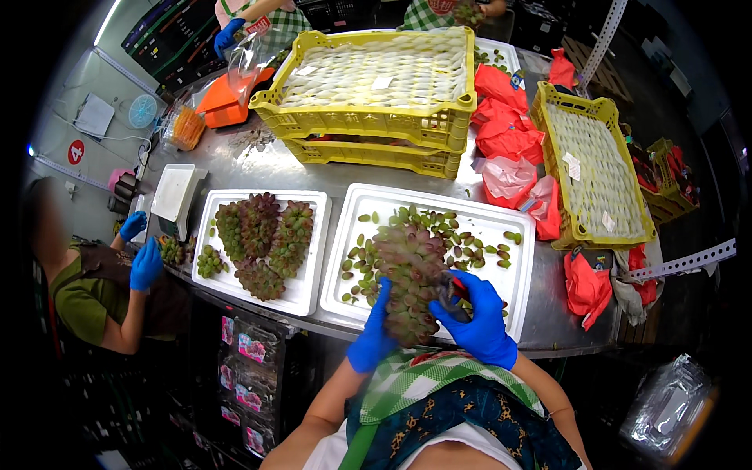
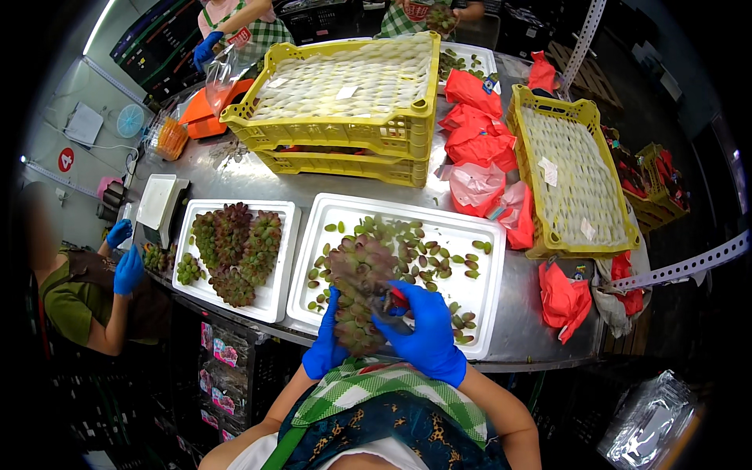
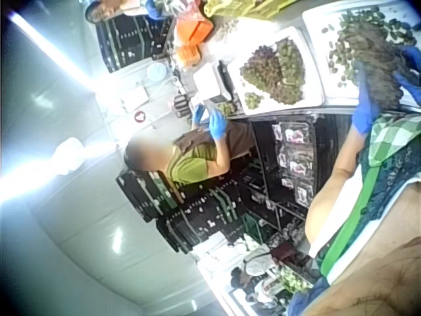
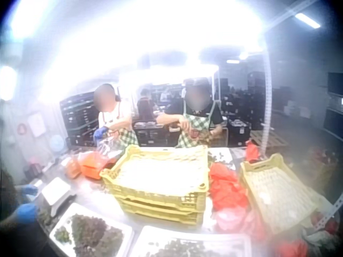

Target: The person holds a bunch of grapes and uses shears to trim individual grapes and stems into a tray.

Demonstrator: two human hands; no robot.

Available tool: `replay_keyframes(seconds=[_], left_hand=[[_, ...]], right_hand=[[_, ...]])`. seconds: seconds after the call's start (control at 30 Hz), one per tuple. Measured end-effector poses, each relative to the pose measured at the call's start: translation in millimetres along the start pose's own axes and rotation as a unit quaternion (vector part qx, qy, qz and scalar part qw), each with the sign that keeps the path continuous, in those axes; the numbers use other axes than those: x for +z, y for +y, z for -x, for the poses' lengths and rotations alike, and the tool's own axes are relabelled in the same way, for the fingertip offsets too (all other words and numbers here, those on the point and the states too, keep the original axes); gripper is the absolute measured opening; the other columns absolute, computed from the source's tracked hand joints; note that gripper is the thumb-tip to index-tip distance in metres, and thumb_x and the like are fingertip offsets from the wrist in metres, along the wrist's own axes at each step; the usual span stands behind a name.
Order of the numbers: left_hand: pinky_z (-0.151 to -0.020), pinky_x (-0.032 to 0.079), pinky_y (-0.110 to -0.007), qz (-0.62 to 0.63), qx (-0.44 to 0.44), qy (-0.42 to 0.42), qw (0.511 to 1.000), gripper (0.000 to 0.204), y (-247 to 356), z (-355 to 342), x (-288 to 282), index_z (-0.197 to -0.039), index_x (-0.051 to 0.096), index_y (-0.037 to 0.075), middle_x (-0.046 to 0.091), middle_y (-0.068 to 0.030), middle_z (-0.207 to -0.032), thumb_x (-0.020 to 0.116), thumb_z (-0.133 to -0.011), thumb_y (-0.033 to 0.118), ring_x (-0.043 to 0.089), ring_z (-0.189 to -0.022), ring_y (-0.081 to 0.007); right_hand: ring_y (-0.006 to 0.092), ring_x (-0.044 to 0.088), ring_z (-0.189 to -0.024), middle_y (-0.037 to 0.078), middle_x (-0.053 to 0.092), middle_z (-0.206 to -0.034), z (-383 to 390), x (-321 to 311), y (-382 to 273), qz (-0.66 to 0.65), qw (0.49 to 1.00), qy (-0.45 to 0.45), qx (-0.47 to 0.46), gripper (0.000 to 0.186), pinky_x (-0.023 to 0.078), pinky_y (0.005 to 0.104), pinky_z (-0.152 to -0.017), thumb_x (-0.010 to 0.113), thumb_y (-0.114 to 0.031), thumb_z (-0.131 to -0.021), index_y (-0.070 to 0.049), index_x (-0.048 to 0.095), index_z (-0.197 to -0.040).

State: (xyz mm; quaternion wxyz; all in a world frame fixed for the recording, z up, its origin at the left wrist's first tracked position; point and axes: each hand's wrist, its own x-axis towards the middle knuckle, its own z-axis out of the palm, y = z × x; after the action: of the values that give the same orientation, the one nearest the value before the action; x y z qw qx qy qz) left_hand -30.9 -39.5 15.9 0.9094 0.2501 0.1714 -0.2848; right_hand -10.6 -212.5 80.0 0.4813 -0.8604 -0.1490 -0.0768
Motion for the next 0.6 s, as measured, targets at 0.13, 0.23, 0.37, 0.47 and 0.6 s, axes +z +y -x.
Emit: replay_keyframes(seconds=[0.13,0.23,0.37,0.47,0.6], left_hand=[[-0.089,0.042,-0.039,-0.031,-0.043,0.146,0.988,0.058,-5.1,0.6,4.5,-0.125,0.041,0.009,0.05,-0.0124,-0.118,0.04,-0.086,0.051,0.05,-0.107,-0.024],[-0.089,0.042,-0.039,0.178,-0.101,-0.116,0.972,0.054,-18.0,-13.5,-60.6,-0.122,0.045,0.01,0.052,-0.0112,-0.116,0.042,-0.086,0.05,0.051,-0.104,-0.0243],[-0.089,0.042,-0.041,-0.015,-0.053,0.098,0.994,0.054,-2.2,0.2,7.9,-0.124,0.043,0.01,0.051,-0.0107,-0.118,0.042,-0.086,0.049,0.051,-0.105,-0.0247],[-0.09,0.041,-0.041,0.013,-0.047,0.075,0.996,0.056,0.1,-2.4,10.9,-0.127,0.039,0.01,0.049,-0.0109,-0.12,0.04,-0.086,0.05,0.05,-0.106,-0.0256],[-0.09,0.041,-0.041,0.05,-0.037,-0.002,0.998,0.062,3.6,0.7,11.5,-0.13,0.035,0.01,0.047,-0.0141,-0.122,0.037,-0.086,0.054,0.05,-0.106,-0.0279]], right_hand=[[0.0253,0.053,-0.066,0.009,0.056,-0.08,-8.5,-4.8,-1.8,0.064,0.992,-0.052,-0.098,0.045,0.038,0.0339,-0.064,0.069,-0.018,-0.064,-0.007,0.052,-0.105],[0.0261,0.052,-0.065,0.009,0.056,-0.078,-6.5,-1.0,1.9,0.083,0.99,-0.065,-0.092,0.042,0.038,0.0346,-0.064,0.067,-0.016,-0.064,-0.007,0.053,-0.103],[0.0277,0.052,-0.065,0.011,0.057,-0.078,-4.4,2.1,7.1,0.057,0.996,-0.067,-0.032,0.039,0.04,0.0355,-0.06,0.065,-0.014,-0.064,-0.008,0.054,-0.1],[0.0293,0.053,-0.066,0.012,0.058,-0.08,-3.9,4.9,10.8,-0.009,0.998,-0.06,0.031,0.038,0.042,0.0363,-0.059,0.065,-0.013,-0.063,-0.008,0.054,-0.1],[0.0288,0.055,-0.073,0.012,0.06,-0.085,-10.5,-17.9,9.2,-0.025,0.997,-0.07,0.016,0.043,0.044,0.0335,-0.064,0.067,-0.009,-0.063,-0.006,0.054,-0.104]])
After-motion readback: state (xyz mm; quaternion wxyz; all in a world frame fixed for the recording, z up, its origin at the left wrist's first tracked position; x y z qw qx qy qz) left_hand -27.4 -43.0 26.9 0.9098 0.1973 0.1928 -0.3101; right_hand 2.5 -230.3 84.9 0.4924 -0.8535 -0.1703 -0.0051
